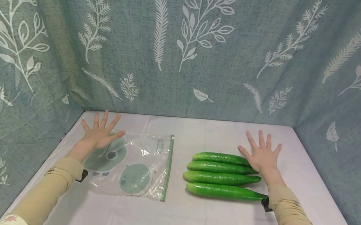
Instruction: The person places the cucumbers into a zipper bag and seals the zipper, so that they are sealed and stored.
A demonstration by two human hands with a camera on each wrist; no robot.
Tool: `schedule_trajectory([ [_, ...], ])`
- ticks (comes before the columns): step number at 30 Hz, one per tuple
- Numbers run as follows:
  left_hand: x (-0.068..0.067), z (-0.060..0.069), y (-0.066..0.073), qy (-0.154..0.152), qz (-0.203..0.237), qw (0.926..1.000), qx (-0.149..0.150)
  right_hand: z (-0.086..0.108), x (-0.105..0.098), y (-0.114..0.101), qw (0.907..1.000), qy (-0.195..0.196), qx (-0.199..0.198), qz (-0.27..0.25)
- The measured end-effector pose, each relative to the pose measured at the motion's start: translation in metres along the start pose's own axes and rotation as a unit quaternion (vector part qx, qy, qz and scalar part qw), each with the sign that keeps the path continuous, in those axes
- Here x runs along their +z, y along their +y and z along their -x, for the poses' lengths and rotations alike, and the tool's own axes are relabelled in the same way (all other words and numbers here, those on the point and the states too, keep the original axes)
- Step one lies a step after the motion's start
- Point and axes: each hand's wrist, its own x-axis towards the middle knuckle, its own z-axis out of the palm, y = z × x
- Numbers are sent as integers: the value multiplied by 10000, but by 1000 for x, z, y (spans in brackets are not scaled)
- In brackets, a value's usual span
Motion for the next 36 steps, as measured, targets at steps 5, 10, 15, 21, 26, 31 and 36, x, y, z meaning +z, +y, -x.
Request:
schedule_trajectory([
  [5,-1,0,3,-42,-67,9999,143,2,4,-6,9997,35,-210,85],
  [10,0,-1,5,-73,-188,9994,273,4,8,-13,9989,-22,-454,152],
  [15,3,-2,9,-53,-325,9984,465,5,11,-22,9963,135,-811,258],
  [21,1,2,22,62,-290,9970,709,5,17,-29,9924,245,-1138,406],
  [26,1,6,30,127,-330,9952,911,8,21,-36,9886,289,-1440,334],
  [31,2,8,37,100,-386,9932,1090,11,23,-43,9831,335,-1772,309],
  [36,4,10,45,123,-327,9911,1284,13,25,-52,9776,357,-2060,247],
])
